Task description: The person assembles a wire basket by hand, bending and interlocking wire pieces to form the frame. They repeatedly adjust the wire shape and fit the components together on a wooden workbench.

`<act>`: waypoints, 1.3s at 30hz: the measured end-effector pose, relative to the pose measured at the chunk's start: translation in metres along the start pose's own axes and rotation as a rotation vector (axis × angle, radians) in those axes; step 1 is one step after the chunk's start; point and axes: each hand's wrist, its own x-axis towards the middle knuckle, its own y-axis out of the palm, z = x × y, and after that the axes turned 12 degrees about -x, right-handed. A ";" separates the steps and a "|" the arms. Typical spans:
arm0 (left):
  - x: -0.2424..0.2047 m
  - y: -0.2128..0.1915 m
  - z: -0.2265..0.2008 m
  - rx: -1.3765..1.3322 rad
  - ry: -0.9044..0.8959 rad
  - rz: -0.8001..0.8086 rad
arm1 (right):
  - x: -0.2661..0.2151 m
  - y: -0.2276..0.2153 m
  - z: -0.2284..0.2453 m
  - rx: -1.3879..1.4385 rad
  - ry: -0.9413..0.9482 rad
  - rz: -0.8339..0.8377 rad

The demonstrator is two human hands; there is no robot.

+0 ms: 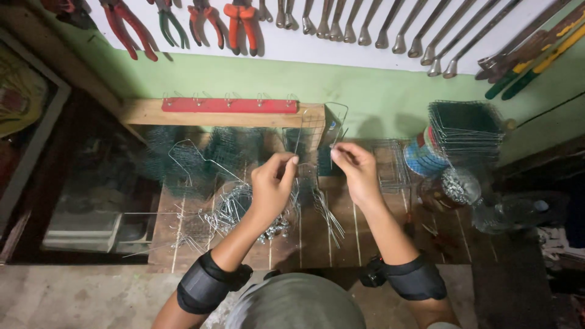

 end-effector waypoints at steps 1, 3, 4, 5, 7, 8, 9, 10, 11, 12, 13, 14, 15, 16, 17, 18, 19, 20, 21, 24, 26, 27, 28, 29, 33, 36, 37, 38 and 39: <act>0.000 -0.002 -0.002 0.000 0.000 0.001 | 0.000 0.004 0.000 0.000 0.000 -0.001; 0.001 -0.007 -0.007 0.089 0.101 -0.004 | 0.001 0.013 -0.001 0.010 -0.002 -0.042; 0.001 -0.009 -0.007 0.090 0.103 -0.004 | 0.002 0.014 -0.007 0.012 -0.003 -0.042; 0.002 -0.011 -0.006 0.063 0.092 0.005 | 0.002 0.015 -0.012 -0.014 0.001 -0.062; 0.003 -0.015 -0.004 0.036 0.081 0.014 | 0.003 0.020 -0.013 -0.038 0.005 -0.084; 0.003 -0.016 -0.003 0.037 0.051 0.015 | 0.002 0.022 -0.009 -0.021 -0.010 -0.094; 0.003 -0.018 -0.002 0.038 0.020 0.016 | 0.001 0.025 -0.006 -0.004 -0.023 -0.103; 0.003 -0.021 0.002 0.039 0.019 0.017 | 0.000 0.025 -0.006 -0.003 -0.022 -0.104; 0.004 -0.023 0.006 -0.022 -0.031 0.034 | 0.000 0.025 -0.005 0.020 -0.040 -0.071; 0.005 -0.025 0.011 -0.083 -0.080 0.050 | 0.000 0.025 -0.005 0.043 -0.059 -0.039; 0.005 -0.027 0.017 -0.083 -0.080 0.050 | 0.002 0.020 -0.011 0.043 -0.059 -0.039; 0.005 -0.029 0.023 -0.248 -0.209 0.089 | 0.004 0.014 -0.018 0.244 -0.006 0.087; 0.005 -0.031 0.029 -0.413 -0.339 0.127 | 0.005 0.008 -0.024 0.445 0.047 0.214; 0.005 -0.034 0.032 -0.412 -0.339 0.128 | 0.005 0.006 -0.019 0.446 0.046 0.214; 0.005 -0.036 0.035 -0.463 -0.339 0.168 | 0.005 0.003 -0.014 0.506 0.113 0.301; 0.006 -0.038 0.039 -0.515 -0.339 0.209 | 0.005 0.001 -0.009 0.566 0.180 0.389; 0.006 -0.037 0.037 -0.514 -0.340 0.208 | 0.005 0.000 -0.009 0.566 0.181 0.388; 0.005 -0.036 0.036 -0.500 -0.366 0.196 | 0.005 -0.001 -0.009 0.525 0.160 0.355; 0.006 -0.035 0.035 -0.486 -0.390 0.184 | 0.005 -0.001 -0.009 0.485 0.138 0.322; 0.006 -0.028 0.036 -0.422 -0.373 0.148 | 0.001 -0.003 -0.012 0.393 0.083 0.261; 0.007 -0.025 0.031 -0.431 -0.391 0.138 | -0.004 0.002 0.000 0.372 0.099 0.211; 0.008 -0.022 0.028 -0.442 -0.409 0.122 | -0.006 0.004 0.006 0.349 0.117 0.165; 0.007 -0.020 0.029 -0.441 -0.409 0.125 | -0.007 0.004 0.007 0.349 0.117 0.162; 0.005 -0.017 0.030 -0.423 -0.393 0.129 | -0.009 0.004 0.008 0.277 0.104 0.153; 0.002 -0.006 0.029 -0.348 -0.369 0.148 | -0.012 0.003 0.019 0.148 0.128 0.121; 0.003 -0.004 0.033 -0.217 -0.158 0.218 | -0.009 -0.010 0.010 0.135 0.121 0.117; 0.005 -0.002 0.030 -0.216 -0.158 0.215 | -0.008 -0.015 0.009 0.135 0.122 0.120; 0.008 0.000 0.027 -0.250 -0.157 0.230 | -0.006 -0.019 0.007 0.142 0.119 0.123; 0.010 0.003 0.024 -0.285 -0.155 0.246 | -0.005 -0.025 0.006 0.149 0.116 0.124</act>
